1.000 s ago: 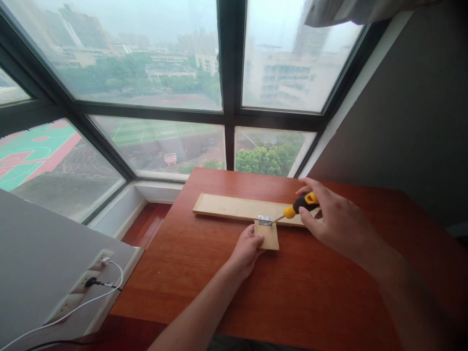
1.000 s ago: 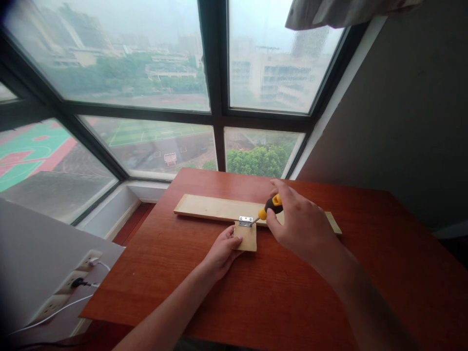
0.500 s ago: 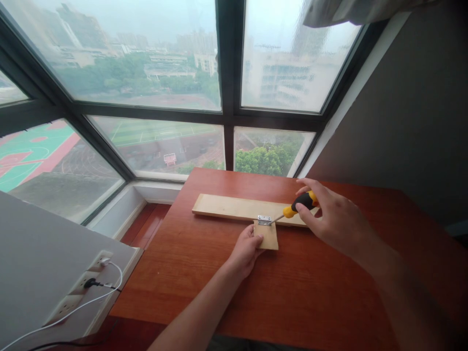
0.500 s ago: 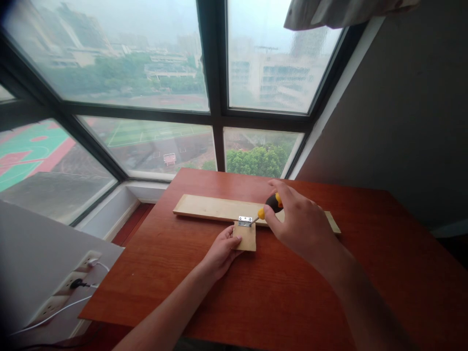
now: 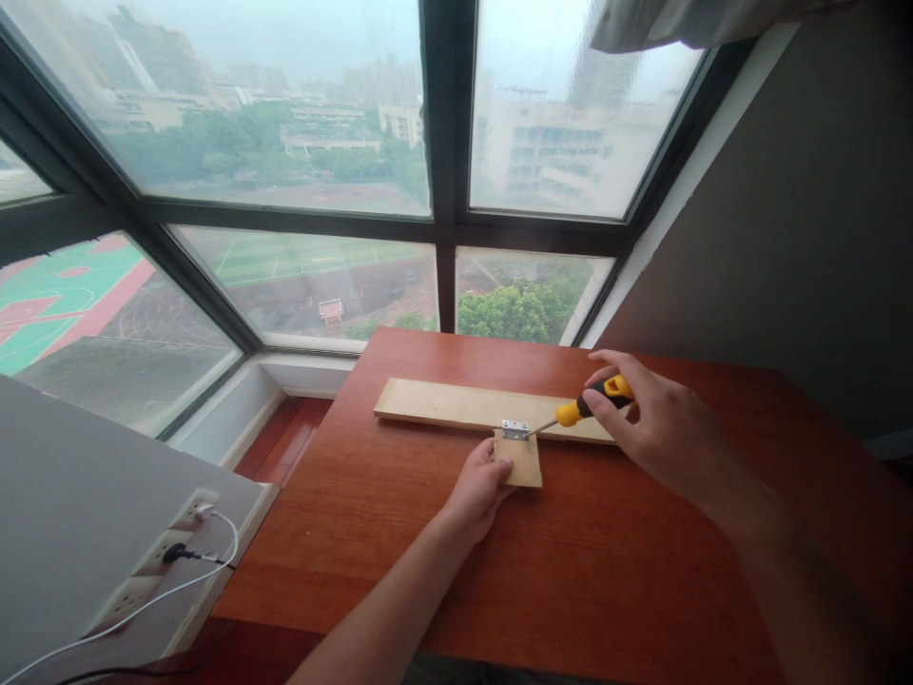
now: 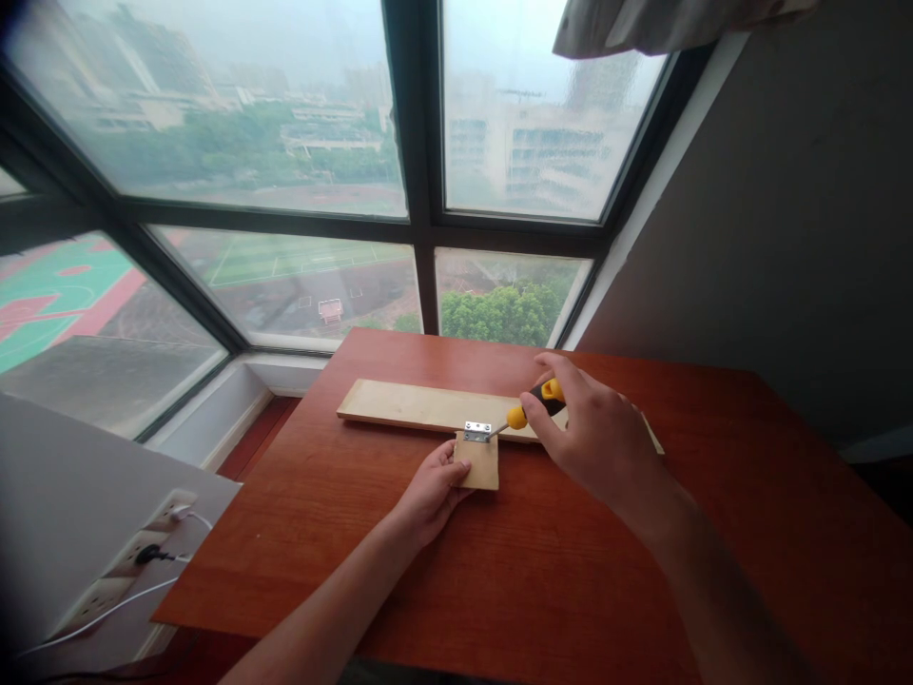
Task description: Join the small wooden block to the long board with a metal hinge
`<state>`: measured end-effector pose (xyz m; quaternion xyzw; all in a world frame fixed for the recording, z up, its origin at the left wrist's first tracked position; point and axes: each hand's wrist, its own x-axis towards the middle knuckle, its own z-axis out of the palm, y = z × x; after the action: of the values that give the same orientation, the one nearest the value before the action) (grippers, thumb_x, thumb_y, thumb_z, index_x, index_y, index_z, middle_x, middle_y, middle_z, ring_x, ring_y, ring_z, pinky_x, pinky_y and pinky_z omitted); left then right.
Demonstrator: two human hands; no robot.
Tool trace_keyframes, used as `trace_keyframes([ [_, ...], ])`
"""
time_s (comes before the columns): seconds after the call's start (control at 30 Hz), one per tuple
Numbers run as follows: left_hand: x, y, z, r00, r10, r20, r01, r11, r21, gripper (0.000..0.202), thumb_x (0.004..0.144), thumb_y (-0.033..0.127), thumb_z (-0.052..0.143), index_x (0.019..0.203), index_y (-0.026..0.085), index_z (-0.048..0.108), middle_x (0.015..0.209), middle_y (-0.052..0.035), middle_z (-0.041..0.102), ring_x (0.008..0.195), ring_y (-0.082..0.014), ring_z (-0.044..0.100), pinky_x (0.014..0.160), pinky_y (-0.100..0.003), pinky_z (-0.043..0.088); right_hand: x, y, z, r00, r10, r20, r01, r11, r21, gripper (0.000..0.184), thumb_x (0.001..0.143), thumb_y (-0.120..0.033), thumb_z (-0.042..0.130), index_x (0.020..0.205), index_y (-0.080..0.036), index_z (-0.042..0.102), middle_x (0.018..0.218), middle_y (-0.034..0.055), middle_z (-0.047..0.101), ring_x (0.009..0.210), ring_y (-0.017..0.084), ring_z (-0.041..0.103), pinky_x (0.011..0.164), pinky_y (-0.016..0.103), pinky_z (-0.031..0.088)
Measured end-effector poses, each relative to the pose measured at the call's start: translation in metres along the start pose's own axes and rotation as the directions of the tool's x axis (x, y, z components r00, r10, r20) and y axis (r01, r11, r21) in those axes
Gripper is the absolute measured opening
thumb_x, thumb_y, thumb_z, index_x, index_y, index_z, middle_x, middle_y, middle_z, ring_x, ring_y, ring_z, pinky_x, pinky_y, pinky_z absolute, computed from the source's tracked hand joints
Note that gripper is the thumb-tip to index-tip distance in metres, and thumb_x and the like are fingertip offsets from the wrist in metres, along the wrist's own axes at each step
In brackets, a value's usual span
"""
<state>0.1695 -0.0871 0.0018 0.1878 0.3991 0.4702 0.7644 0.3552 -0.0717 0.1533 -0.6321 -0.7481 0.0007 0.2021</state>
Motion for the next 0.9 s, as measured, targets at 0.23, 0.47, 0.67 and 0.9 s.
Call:
trace_keyframes([
  [0.23, 0.0, 0.0, 0.0, 1.0, -0.002, 0.003, 0.002, 1.0, -0.004, 0.031, 0.074, 0.006, 0.06, 0.103, 0.014, 0.061, 0.103, -0.0116, 0.069, 0.089, -0.0207, 0.066, 0.078, -0.032, 0.055, 0.0, 0.009, -0.001, 1.0, -0.008, 0.025, 0.004, 0.987, 0.163, 0.043, 0.086, -0.038, 0.054, 0.127, -0.024, 0.052, 0.089, 0.0035, 0.07, 0.063, 0.018, 0.063, 0.059, 0.029, 0.047],
  [0.47, 0.0, 0.0, -0.001, 1.0, -0.003, -0.004, 0.003, 1.0, -0.018, 0.03, 0.071, 0.006, 0.064, 0.1, 0.014, 0.062, 0.102, -0.0113, 0.069, 0.089, -0.0213, 0.066, 0.079, -0.033, 0.055, -0.002, 0.011, 0.002, 0.998, 0.021, -0.065, -0.034, 0.98, -0.197, 0.046, 0.088, -0.061, 0.045, 0.113, -0.026, 0.063, 0.073, 0.0038, 0.07, 0.065, 0.024, 0.064, 0.054, 0.029, 0.035],
  [0.67, 0.001, -0.001, -0.001, 1.0, 0.001, -0.001, -0.001, 1.0, -0.025, 0.033, 0.07, 0.007, 0.066, 0.101, 0.014, 0.062, 0.102, -0.0117, 0.069, 0.089, -0.021, 0.066, 0.079, -0.033, 0.055, 0.0, 0.014, -0.002, 0.999, 0.018, 0.041, -0.018, 1.0, 0.012, 0.027, 0.086, -0.046, 0.051, 0.099, -0.024, 0.061, 0.085, 0.004, 0.071, 0.062, 0.019, 0.063, 0.054, 0.028, 0.041],
  [0.9, 0.001, -0.002, -0.001, 1.0, -0.001, 0.003, 0.001, 1.0, -0.015, 0.03, 0.072, 0.005, 0.062, 0.101, 0.014, 0.061, 0.102, -0.0118, 0.069, 0.087, -0.0203, 0.066, 0.077, -0.032, 0.056, -0.001, 0.019, -0.007, 0.991, -0.046, 0.126, 0.009, 0.959, 0.283, 0.031, 0.084, -0.03, 0.054, 0.115, -0.024, 0.054, 0.105, 0.005, 0.069, 0.078, 0.018, 0.066, 0.067, 0.028, 0.052],
])
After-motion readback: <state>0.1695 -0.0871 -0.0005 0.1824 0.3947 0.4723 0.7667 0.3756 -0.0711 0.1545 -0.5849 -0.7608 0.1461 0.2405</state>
